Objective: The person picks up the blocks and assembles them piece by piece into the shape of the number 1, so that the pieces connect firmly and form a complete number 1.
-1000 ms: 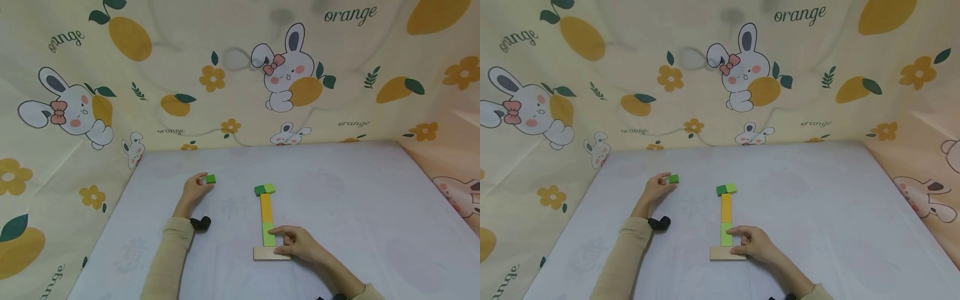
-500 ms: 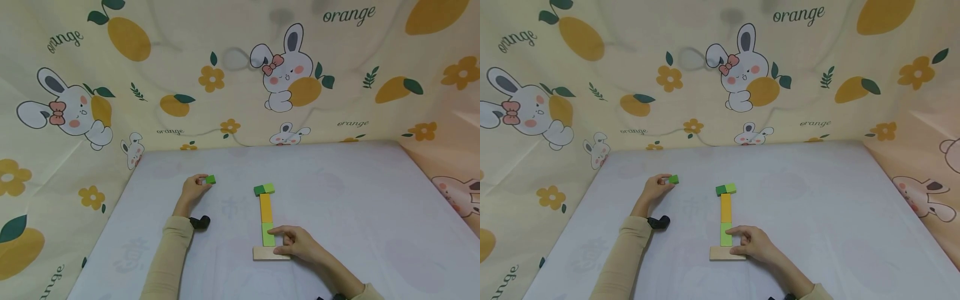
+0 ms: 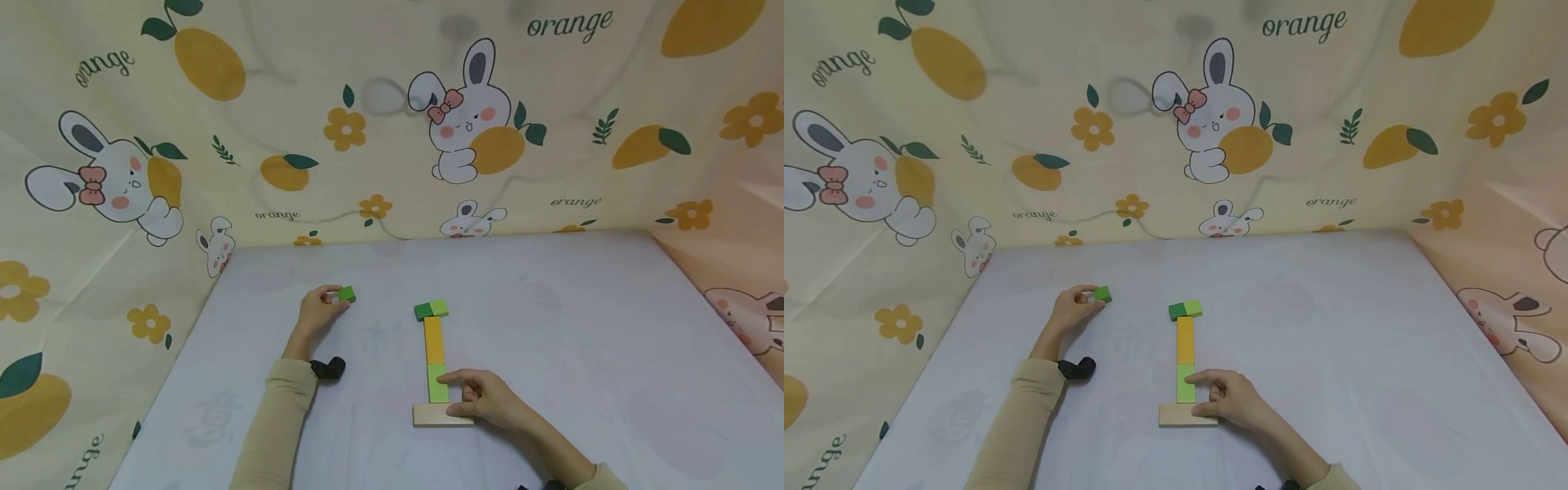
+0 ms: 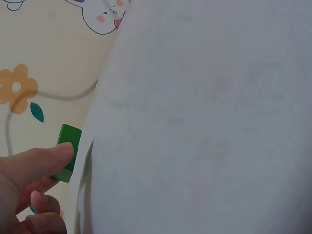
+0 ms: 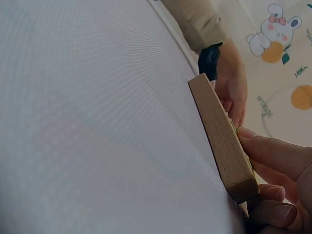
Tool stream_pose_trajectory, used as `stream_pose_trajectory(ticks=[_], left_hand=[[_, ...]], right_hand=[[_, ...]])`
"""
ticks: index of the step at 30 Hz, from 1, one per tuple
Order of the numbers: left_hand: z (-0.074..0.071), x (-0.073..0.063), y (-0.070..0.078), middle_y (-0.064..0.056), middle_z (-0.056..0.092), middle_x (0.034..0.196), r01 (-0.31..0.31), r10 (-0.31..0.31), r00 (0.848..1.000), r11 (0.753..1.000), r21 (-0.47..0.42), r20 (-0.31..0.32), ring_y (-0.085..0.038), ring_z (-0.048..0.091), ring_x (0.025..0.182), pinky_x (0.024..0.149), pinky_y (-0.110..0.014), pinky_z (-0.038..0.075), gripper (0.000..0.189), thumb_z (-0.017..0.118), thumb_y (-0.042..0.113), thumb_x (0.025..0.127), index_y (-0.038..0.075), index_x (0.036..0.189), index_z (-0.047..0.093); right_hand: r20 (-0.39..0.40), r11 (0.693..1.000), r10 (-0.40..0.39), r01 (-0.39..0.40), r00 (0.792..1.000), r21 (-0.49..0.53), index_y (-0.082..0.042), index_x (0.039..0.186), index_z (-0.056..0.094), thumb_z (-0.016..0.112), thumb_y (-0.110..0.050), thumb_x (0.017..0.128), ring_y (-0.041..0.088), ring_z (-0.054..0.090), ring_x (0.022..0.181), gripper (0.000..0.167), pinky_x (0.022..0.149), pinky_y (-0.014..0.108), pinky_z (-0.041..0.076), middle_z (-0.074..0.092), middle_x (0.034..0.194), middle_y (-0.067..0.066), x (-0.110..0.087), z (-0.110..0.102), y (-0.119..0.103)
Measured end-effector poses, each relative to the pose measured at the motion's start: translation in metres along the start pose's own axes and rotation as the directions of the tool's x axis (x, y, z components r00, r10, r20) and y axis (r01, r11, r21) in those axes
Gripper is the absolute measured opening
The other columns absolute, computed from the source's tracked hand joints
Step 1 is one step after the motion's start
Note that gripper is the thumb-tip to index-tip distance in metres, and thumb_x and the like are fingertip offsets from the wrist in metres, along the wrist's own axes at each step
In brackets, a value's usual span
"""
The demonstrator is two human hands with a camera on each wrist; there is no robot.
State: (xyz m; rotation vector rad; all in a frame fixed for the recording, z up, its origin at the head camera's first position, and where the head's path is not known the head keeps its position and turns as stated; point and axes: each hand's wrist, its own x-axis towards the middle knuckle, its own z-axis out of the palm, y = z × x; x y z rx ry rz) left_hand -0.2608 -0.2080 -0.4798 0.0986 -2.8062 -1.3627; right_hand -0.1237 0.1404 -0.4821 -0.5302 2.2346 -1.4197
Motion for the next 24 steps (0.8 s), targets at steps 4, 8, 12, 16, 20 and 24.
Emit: stream_pose_trajectory(ticks=[4, 8, 12, 16, 20, 24], left_hand=[[0.001, -0.003, 0.003, 0.004, 0.039, 0.068, -0.008, 0.008, 1.000, 1.000, -0.013, -0.004, -0.011, 0.036, 0.064, 0.064, -0.025, 0.032, 0.040, 0.073, 0.013, 0.082, 0.000, 0.119, 0.064], [0.003, -0.006, 0.005, 0.003, 0.040, 0.069, 0.000, 0.000, 1.000, 1.000, -0.021, -0.001, -0.011, 0.037, 0.064, 0.063, -0.024, 0.033, 0.040, 0.074, 0.014, 0.083, 0.001, 0.120, 0.064], [0.006, -0.009, 0.008, 0.003, 0.041, 0.070, 0.010, -0.010, 1.000, 1.000, -0.028, -0.007, -0.010, 0.037, 0.064, 0.062, -0.024, 0.033, 0.039, 0.074, 0.014, 0.082, 0.002, 0.118, 0.065], [0.008, -0.014, 0.014, 0.003, 0.042, 0.071, 0.010, -0.011, 1.000, 0.999, -0.051, -0.014, -0.011, 0.038, 0.065, 0.062, -0.025, 0.033, 0.037, 0.074, 0.014, 0.082, 0.003, 0.116, 0.066], [0.012, -0.018, 0.019, 0.003, 0.043, 0.071, 0.005, -0.006, 1.000, 0.998, -0.060, -0.015, -0.011, 0.038, 0.065, 0.062, -0.024, 0.033, 0.037, 0.075, 0.014, 0.081, 0.003, 0.115, 0.067], [0.016, -0.020, 0.022, 0.003, 0.043, 0.071, -0.002, 0.001, 1.000, 0.998, -0.063, -0.013, -0.011, 0.039, 0.066, 0.062, -0.024, 0.034, 0.038, 0.076, 0.015, 0.080, 0.004, 0.115, 0.067]], right_hand=[[-0.002, 1.000, 0.003, -0.003, 1.000, -0.010, -0.002, 0.123, 0.063, 0.078, -0.024, 0.080, -0.002, 0.031, 0.055, 0.051, 0.053, 0.017, 0.029, 0.035, 0.061, -0.007, 0.000, 0.000, 0.001], [-0.002, 1.000, -0.001, 0.001, 1.000, -0.011, -0.002, 0.123, 0.063, 0.078, -0.024, 0.080, -0.002, 0.032, 0.055, 0.051, 0.053, 0.016, 0.029, 0.036, 0.061, -0.007, 0.000, 0.000, 0.002], [-0.002, 0.999, -0.037, 0.037, 0.999, 0.012, 0.002, 0.121, 0.063, 0.078, -0.021, 0.079, -0.002, 0.032, 0.056, 0.050, 0.054, 0.017, 0.029, 0.035, 0.061, -0.007, 0.000, 0.000, 0.002], [0.000, 0.998, -0.059, 0.059, 0.998, 0.037, 0.004, 0.121, 0.062, 0.078, -0.017, 0.078, -0.002, 0.032, 0.057, 0.050, 0.053, 0.018, 0.029, 0.034, 0.061, -0.006, 0.000, 0.000, 0.001], [-0.002, 0.998, -0.038, 0.038, 0.999, 0.045, 0.003, 0.122, 0.062, 0.078, -0.016, 0.079, -0.002, 0.032, 0.056, 0.050, 0.053, 0.018, 0.029, 0.035, 0.062, -0.006, -0.001, 0.000, 0.001], [-0.008, 0.999, -0.030, 0.031, 1.000, 0.045, 0.002, 0.122, 0.063, 0.078, -0.017, 0.078, -0.001, 0.032, 0.056, 0.050, 0.054, 0.018, 0.029, 0.035, 0.062, -0.005, 0.000, 0.000, 0.001]])
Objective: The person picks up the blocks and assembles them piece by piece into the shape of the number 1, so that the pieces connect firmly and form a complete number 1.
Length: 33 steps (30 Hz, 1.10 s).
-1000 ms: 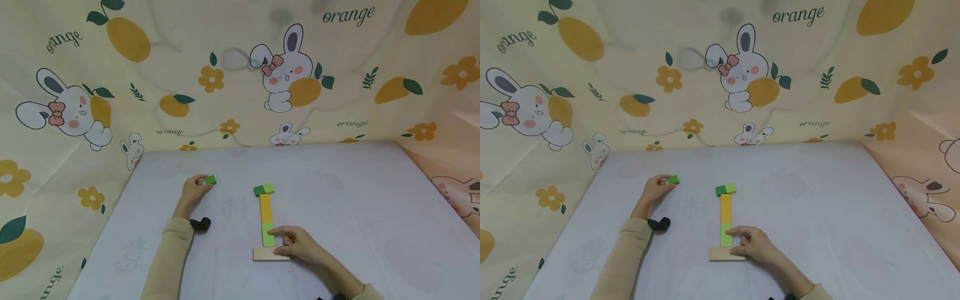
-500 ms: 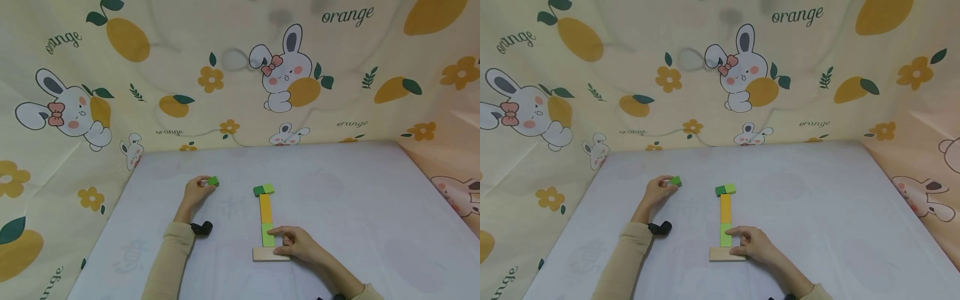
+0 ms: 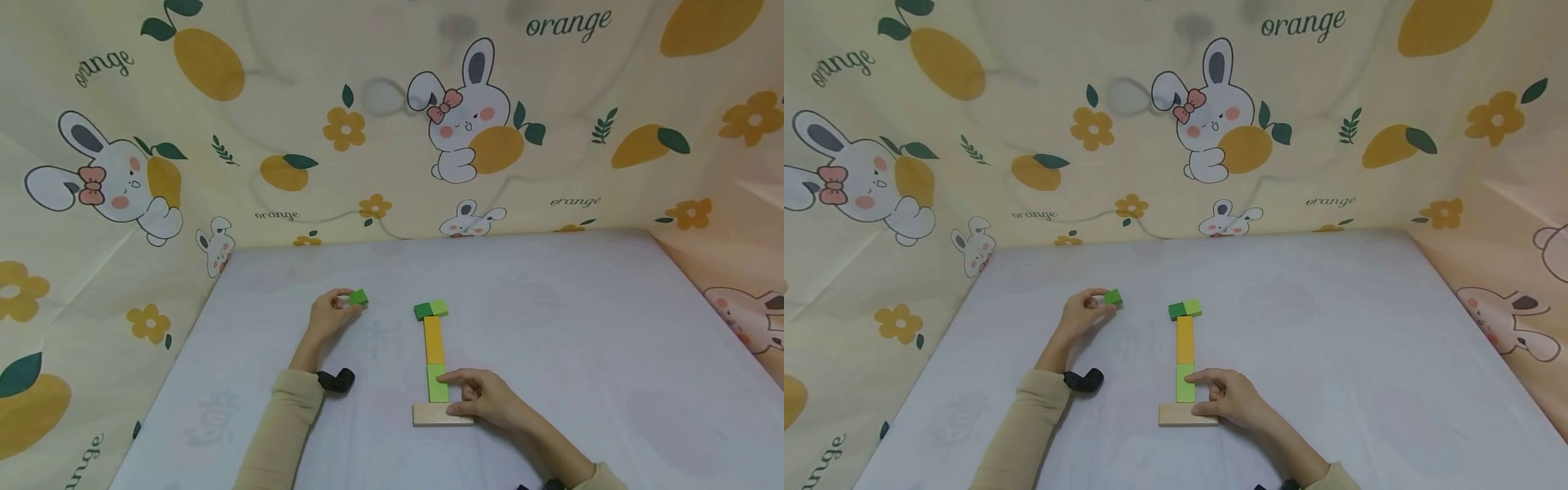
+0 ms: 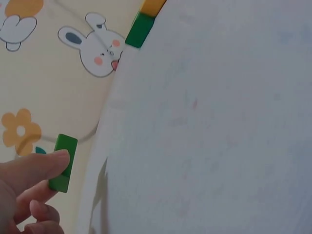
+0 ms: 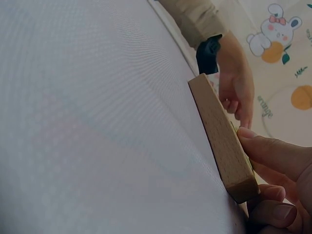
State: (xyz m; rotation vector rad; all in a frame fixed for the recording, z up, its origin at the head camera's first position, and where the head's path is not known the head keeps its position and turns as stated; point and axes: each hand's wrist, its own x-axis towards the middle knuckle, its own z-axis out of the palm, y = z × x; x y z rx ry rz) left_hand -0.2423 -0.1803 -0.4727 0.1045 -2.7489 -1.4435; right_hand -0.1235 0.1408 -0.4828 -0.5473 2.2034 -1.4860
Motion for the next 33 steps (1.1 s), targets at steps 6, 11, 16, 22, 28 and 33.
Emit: stream_pose_trajectory(ticks=[6, 11, 16, 22, 28, 33], left_hand=[[0.007, -0.004, 0.007, 0.003, 0.043, 0.070, -0.012, 0.012, 1.000, 1.000, -0.009, 0.015, -0.011, 0.038, 0.065, 0.061, -0.024, 0.034, 0.038, 0.077, 0.014, 0.080, 0.003, 0.115, 0.067], [0.013, -0.009, 0.013, 0.003, 0.043, 0.069, -0.040, 0.040, 0.999, 0.999, -0.008, 0.034, -0.011, 0.038, 0.063, 0.061, -0.023, 0.033, 0.038, 0.077, 0.014, 0.080, 0.002, 0.115, 0.067], [0.019, -0.013, 0.018, 0.002, 0.044, 0.069, -0.067, 0.068, 0.997, 0.998, -0.019, 0.043, -0.012, 0.038, 0.063, 0.061, -0.023, 0.034, 0.038, 0.077, 0.012, 0.079, 0.001, 0.114, 0.067], [0.028, -0.014, 0.020, 0.003, 0.042, 0.067, -0.090, 0.092, 0.994, 0.995, -0.032, 0.057, -0.011, 0.036, 0.060, 0.059, -0.022, 0.033, 0.038, 0.077, 0.013, 0.079, 0.000, 0.114, 0.067], [0.035, -0.015, 0.024, 0.003, 0.042, 0.067, -0.095, 0.097, 0.993, 0.995, -0.034, 0.064, -0.009, 0.036, 0.060, 0.059, -0.021, 0.032, 0.038, 0.078, 0.014, 0.079, 0.001, 0.113, 0.067], [0.040, -0.017, 0.027, 0.003, 0.041, 0.067, -0.105, 0.107, 0.990, 0.994, -0.035, 0.088, -0.010, 0.035, 0.060, 0.058, -0.021, 0.031, 0.037, 0.077, 0.012, 0.080, 0.001, 0.114, 0.067]], right_hand=[[0.001, 1.000, 0.002, -0.002, 1.000, -0.007, 0.001, 0.122, 0.063, 0.078, -0.017, 0.079, -0.001, 0.032, 0.056, 0.049, 0.054, 0.019, 0.029, 0.035, 0.062, -0.005, 0.000, 0.000, 0.000], [0.002, 1.000, -0.001, 0.001, 1.000, -0.009, 0.002, 0.122, 0.062, 0.078, -0.017, 0.079, -0.001, 0.032, 0.056, 0.049, 0.054, 0.019, 0.029, 0.034, 0.061, -0.005, 0.000, 0.000, 0.000], [0.002, 1.000, -0.010, 0.010, 1.000, -0.008, 0.003, 0.122, 0.062, 0.078, -0.017, 0.079, -0.001, 0.031, 0.057, 0.050, 0.055, 0.019, 0.029, 0.034, 0.061, -0.006, 0.000, 0.000, 0.000], [0.006, 1.000, 0.001, -0.001, 1.000, 0.000, 0.002, 0.122, 0.062, 0.078, -0.017, 0.079, 0.000, 0.032, 0.057, 0.050, 0.055, 0.019, 0.029, 0.034, 0.062, -0.005, 0.000, -0.001, 0.000], [0.006, 1.000, 0.009, -0.009, 1.000, -0.001, 0.002, 0.122, 0.062, 0.078, -0.018, 0.078, 0.000, 0.032, 0.057, 0.051, 0.055, 0.019, 0.029, 0.034, 0.062, -0.006, 0.001, -0.001, 0.000], [0.006, 1.000, 0.005, -0.005, 1.000, -0.007, 0.001, 0.122, 0.063, 0.079, -0.018, 0.078, -0.001, 0.032, 0.057, 0.050, 0.055, 0.019, 0.029, 0.035, 0.062, -0.006, 0.001, -0.001, 0.001]])
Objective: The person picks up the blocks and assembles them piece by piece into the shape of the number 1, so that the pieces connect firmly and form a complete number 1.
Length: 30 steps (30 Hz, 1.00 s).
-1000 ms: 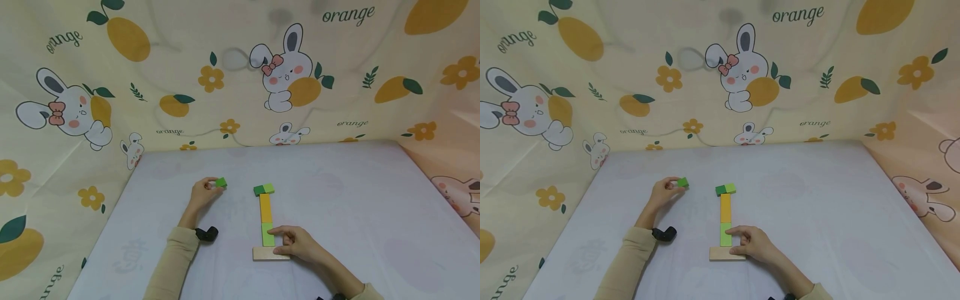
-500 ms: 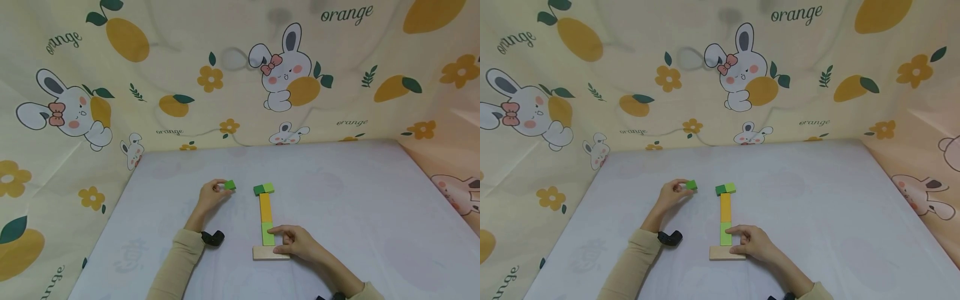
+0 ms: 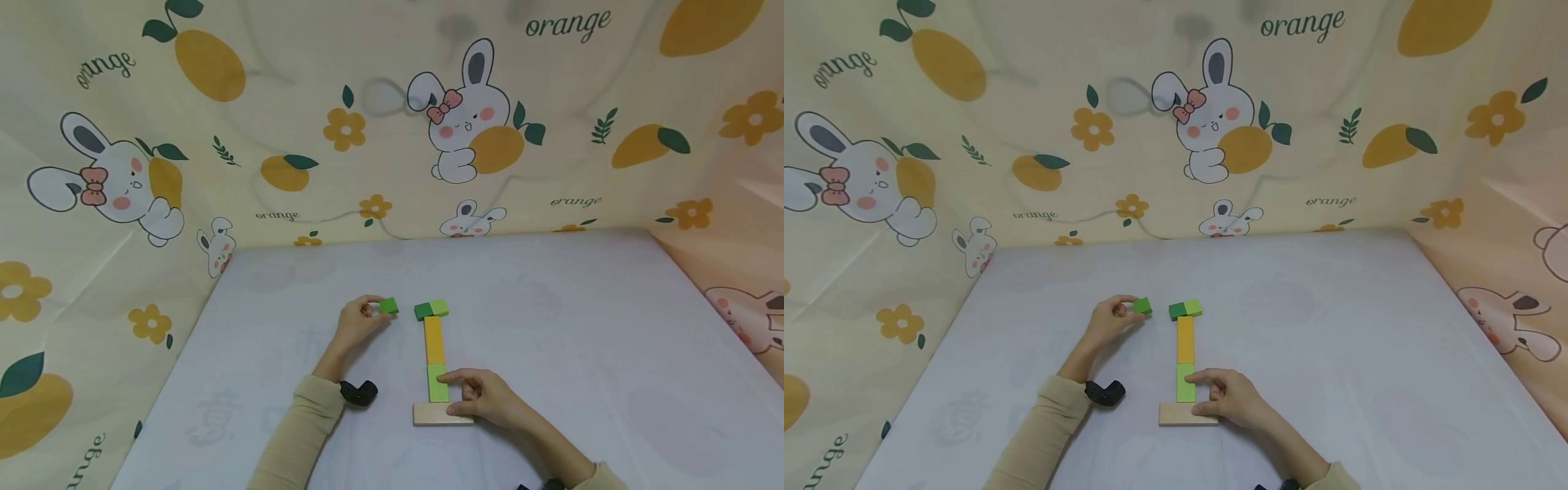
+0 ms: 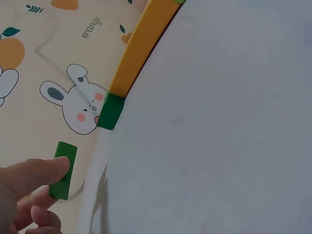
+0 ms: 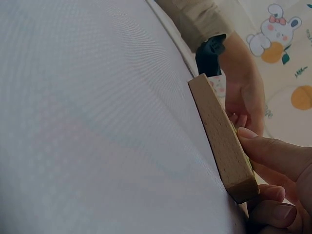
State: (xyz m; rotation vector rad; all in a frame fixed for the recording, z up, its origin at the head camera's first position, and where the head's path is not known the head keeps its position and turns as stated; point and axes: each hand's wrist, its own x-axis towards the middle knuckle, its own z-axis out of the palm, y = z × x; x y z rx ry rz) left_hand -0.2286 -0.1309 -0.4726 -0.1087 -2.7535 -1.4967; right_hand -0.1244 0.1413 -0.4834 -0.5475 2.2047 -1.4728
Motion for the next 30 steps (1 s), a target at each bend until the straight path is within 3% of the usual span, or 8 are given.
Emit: stream_pose_trajectory(ticks=[12, 30], left_hand=[[0.015, -0.002, 0.001, 0.003, 0.040, 0.068, -0.004, 0.003, 0.999, 1.000, 0.013, 0.052, -0.011, 0.035, 0.061, 0.057, -0.020, 0.030, 0.036, 0.076, 0.014, 0.081, 0.003, 0.115, 0.067], [0.025, -0.001, 0.008, 0.002, 0.039, 0.067, -0.007, 0.005, 0.998, 0.999, 0.035, 0.066, -0.012, 0.035, 0.061, 0.058, -0.021, 0.028, 0.036, 0.076, 0.014, 0.079, 0.004, 0.113, 0.068]], right_hand=[[-0.001, 1.000, 0.011, -0.011, 1.000, 0.005, 0.001, 0.123, 0.062, 0.077, -0.018, 0.080, -0.001, 0.032, 0.056, 0.049, 0.053, 0.019, 0.029, 0.035, 0.062, -0.006, -0.001, 0.000, -0.001], [-0.003, 1.000, 0.000, 0.000, 1.000, 0.000, 0.002, 0.122, 0.063, 0.078, -0.017, 0.079, -0.001, 0.032, 0.055, 0.049, 0.052, 0.018, 0.028, 0.035, 0.062, -0.006, 0.000, 0.001, -0.002]])
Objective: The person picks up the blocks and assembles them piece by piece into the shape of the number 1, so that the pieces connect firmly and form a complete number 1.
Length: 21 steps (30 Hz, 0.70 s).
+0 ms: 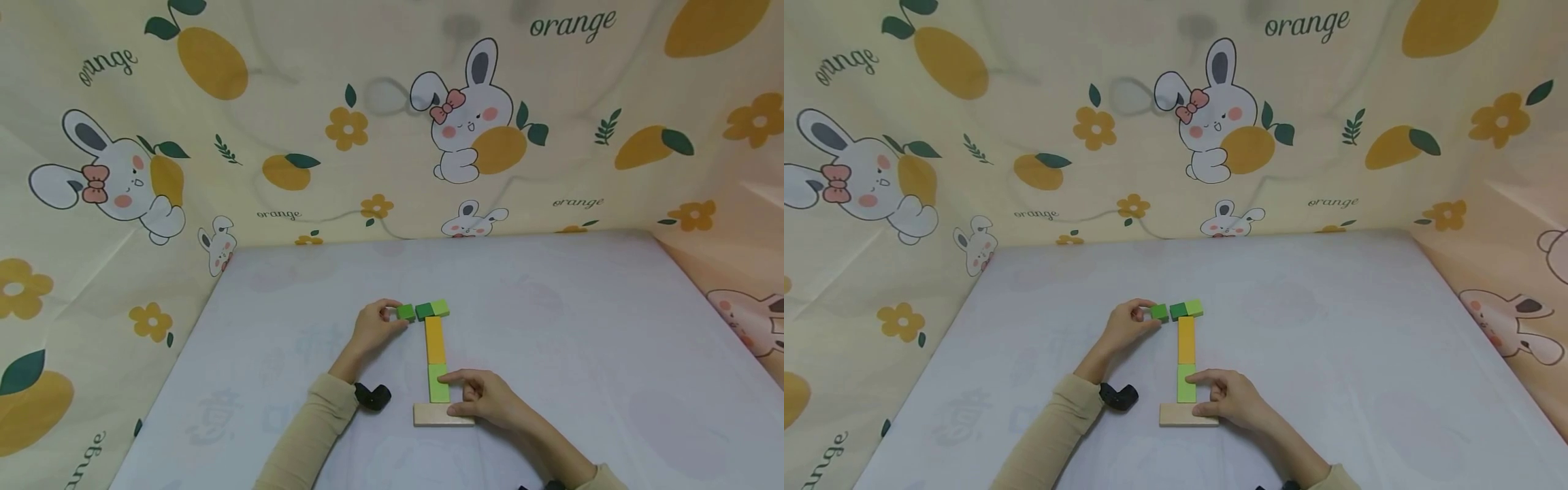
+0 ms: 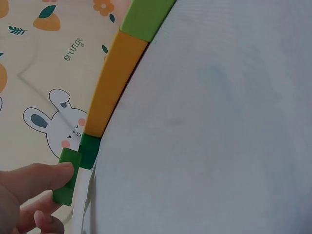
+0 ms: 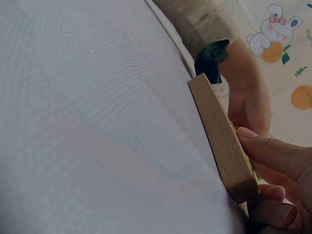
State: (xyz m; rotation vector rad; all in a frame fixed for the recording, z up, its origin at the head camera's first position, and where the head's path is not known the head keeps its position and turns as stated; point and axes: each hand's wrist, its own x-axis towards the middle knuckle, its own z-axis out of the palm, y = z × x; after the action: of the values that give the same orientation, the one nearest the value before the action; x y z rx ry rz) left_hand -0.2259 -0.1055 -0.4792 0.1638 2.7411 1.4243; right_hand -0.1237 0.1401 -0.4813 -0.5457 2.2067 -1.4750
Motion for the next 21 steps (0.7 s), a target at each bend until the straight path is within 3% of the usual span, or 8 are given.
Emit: stream_pose_trajectory(ticks=[21], left_hand=[[0.0064, 0.0011, 0.0055, 0.003, 0.040, 0.069, 0.056, -0.055, 0.998, 0.992, 0.113, -0.008, -0.012, 0.035, 0.063, 0.058, -0.021, 0.026, 0.036, 0.077, 0.020, 0.080, 0.008, 0.113, 0.069]], right_hand=[[-0.001, 1.000, -0.004, 0.004, 1.000, -0.008, 0.001, 0.121, 0.063, 0.078, -0.018, 0.079, -0.002, 0.032, 0.055, 0.049, 0.053, 0.018, 0.030, 0.035, 0.061, -0.007, 0.0011, -0.0003, 0.0013]])
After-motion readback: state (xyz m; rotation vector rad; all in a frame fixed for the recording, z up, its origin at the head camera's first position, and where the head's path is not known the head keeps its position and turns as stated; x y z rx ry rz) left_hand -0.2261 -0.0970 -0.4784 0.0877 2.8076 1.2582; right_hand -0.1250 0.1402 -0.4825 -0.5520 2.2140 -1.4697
